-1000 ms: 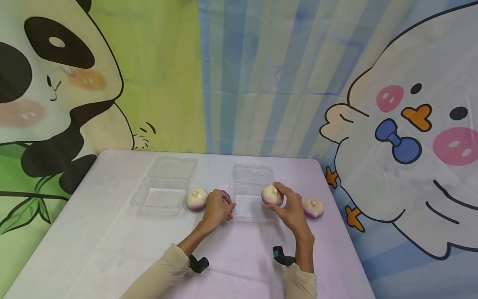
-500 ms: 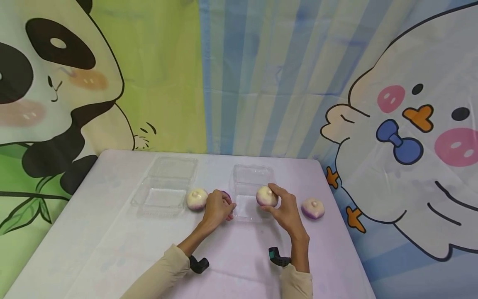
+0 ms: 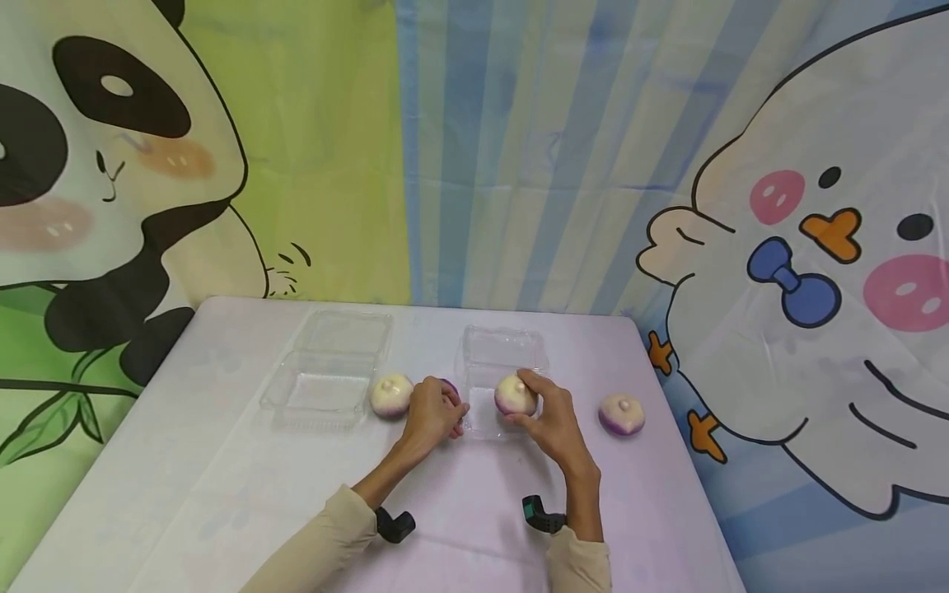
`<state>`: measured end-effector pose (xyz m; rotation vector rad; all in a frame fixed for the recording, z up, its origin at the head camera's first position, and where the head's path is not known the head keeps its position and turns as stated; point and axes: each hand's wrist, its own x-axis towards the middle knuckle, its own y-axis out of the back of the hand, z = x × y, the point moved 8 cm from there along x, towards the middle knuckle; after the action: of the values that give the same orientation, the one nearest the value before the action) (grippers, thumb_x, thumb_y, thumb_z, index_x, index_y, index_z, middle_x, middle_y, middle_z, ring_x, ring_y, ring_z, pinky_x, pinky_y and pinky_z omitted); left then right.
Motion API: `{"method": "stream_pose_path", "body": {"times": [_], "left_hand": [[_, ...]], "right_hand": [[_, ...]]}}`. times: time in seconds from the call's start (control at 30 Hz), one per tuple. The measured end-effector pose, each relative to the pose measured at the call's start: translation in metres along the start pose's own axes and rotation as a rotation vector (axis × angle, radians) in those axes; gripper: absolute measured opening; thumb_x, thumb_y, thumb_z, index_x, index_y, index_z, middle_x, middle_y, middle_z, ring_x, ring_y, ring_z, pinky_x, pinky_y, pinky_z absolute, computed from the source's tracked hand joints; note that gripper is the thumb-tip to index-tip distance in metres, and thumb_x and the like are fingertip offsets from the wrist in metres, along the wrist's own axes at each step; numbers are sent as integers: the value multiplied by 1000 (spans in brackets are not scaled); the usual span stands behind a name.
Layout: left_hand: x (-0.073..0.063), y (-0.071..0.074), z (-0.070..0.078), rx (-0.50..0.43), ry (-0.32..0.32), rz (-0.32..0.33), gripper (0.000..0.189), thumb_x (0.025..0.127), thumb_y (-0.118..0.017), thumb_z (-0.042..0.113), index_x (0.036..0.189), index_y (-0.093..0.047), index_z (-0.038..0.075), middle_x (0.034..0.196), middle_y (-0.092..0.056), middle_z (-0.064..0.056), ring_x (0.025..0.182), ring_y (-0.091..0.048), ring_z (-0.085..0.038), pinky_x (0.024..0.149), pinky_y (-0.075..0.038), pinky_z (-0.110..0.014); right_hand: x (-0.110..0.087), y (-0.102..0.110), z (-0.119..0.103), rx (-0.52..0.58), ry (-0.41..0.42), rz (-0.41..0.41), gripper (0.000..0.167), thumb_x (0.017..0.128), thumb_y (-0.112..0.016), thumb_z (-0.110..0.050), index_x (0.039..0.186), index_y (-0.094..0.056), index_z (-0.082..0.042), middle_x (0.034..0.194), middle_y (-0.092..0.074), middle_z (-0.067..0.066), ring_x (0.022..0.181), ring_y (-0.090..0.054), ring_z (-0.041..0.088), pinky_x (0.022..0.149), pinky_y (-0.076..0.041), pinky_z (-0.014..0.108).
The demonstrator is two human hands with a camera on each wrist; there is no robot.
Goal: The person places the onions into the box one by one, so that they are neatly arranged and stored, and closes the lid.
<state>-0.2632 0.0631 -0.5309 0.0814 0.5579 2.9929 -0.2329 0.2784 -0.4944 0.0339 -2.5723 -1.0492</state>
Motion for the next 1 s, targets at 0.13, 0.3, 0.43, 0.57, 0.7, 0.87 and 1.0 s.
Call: {"method": "stream_pose_path", "body": {"times": [0.13, 0.3, 0.43, 0.57, 0.7, 0.87, 1.0], "left_hand": [[-1, -1, 0, 0, -6, 1, 20, 87, -82, -8, 74, -69, -2, 48, -66, -4, 36, -64, -16, 37, -54, -27], [-1, -1, -2, 7, -1, -3, 20, 88, -82, -7, 74, -69, -1, 48, -66, -3, 36, -63, -13, 37, -54, -27], [-1, -1, -1, 4, -10, -3, 19, 88, -82, -6, 75, -69, -1, 49, -67, -5, 36, -64, -14, 37, -54, -27], [-1, 0, 0, -6, -14, 0, 19, 88, -82, -6, 75, -69, -1, 50, -68, -7, 37, -64, -15, 37, -53, -26], [-1, 0, 0, -13, -15, 3, 19, 87, -82, -7, 74, -69, -1, 49, -67, -7, 36, -63, -14, 36, -53, -27], [-1, -1, -1, -7, 6, -2, 19, 88, -83, -7, 75, -69, -1, 49, -66, -4, 36, -63, -13, 37, -54, -28], [0, -1, -1, -4, 13, -4, 18, 88, -83, -7, 77, -70, -1, 49, -66, -3, 36, -62, -12, 38, -56, -29]], "right_hand": [[0, -4, -2, 7, -14, -14, 77, 74, -100, -4, 143, -67, 5, 145, -70, 23, 139, -65, 44, 120, -51, 58], [0, -8, -5, 12, -18, -25, 77, 74, -100, -5, 143, -67, 4, 145, -70, 22, 139, -66, 43, 120, -51, 58], [0, -12, -5, 16, -15, -30, 78, 74, -100, -5, 143, -67, 4, 146, -70, 22, 140, -65, 44, 120, -51, 58], [1, -16, -5, 26, -17, -42, 78, 74, -100, -5, 144, -66, 5, 146, -70, 23, 140, -65, 44, 121, -50, 58], [2, -19, -6, 35, -16, -49, 79, 73, -100, -6, 144, -67, 4, 147, -69, 22, 141, -64, 44, 121, -50, 58], [3, -23, -6, 40, -17, -58, 79, 74, -101, -8, 144, -67, 3, 148, -69, 22, 142, -64, 44, 122, -50, 58], [5, -28, -6, 36, -18, -73, 78, 75, -100, -9, 144, -67, 4, 148, -68, 21, 142, -63, 43, 123, -49, 59]]}}
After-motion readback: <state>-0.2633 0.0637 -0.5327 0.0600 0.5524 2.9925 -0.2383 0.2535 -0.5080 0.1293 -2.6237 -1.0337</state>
